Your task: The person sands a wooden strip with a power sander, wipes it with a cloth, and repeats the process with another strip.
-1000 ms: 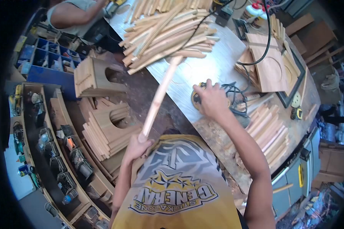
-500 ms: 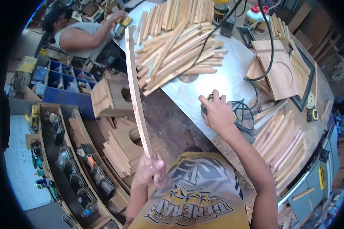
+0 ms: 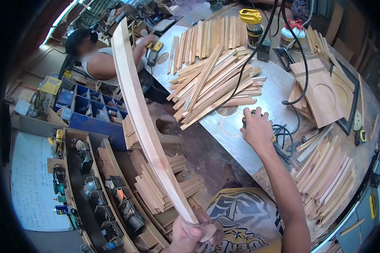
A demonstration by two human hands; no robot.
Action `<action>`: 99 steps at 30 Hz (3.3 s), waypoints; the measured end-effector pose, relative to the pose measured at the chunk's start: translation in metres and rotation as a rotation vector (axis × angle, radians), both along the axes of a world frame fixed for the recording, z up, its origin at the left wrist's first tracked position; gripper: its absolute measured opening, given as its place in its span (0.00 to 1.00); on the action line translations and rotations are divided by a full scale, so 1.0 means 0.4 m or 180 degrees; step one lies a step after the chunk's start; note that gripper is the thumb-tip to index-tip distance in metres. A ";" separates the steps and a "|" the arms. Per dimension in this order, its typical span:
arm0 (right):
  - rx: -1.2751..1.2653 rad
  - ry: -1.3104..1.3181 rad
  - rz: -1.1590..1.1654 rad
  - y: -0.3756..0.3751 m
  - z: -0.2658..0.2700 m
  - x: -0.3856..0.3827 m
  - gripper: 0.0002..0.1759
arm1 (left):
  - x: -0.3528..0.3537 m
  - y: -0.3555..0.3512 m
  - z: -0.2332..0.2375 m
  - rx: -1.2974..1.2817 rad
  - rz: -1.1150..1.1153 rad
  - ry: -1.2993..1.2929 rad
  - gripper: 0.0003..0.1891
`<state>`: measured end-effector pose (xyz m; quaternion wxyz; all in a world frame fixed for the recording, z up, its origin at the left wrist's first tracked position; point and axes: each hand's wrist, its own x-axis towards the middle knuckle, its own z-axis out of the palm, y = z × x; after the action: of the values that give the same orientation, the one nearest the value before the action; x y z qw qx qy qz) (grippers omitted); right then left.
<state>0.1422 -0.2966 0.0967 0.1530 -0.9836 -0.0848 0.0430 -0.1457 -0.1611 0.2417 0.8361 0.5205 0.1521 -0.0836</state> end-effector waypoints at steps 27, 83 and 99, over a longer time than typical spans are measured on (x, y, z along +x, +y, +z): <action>-0.0041 -0.0337 -0.0121 -0.012 -0.024 0.049 0.34 | 0.179 0.036 0.311 -0.1005 0.0194 0.0014 0.43; 0.0097 -0.0233 0.0484 -0.059 -0.035 0.115 0.40 | 0.204 0.183 -0.573 0.1121 -0.0405 0.0191 0.26; -0.0073 -0.0426 0.1420 -0.087 0.031 -0.071 0.28 | 0.148 0.106 -0.641 0.3678 -0.1076 0.1551 0.21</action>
<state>0.1139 -0.3314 0.1091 0.1225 -0.9428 -0.3097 0.0114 -0.0866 -0.1186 -0.0148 0.3382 0.8693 0.2738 -0.2343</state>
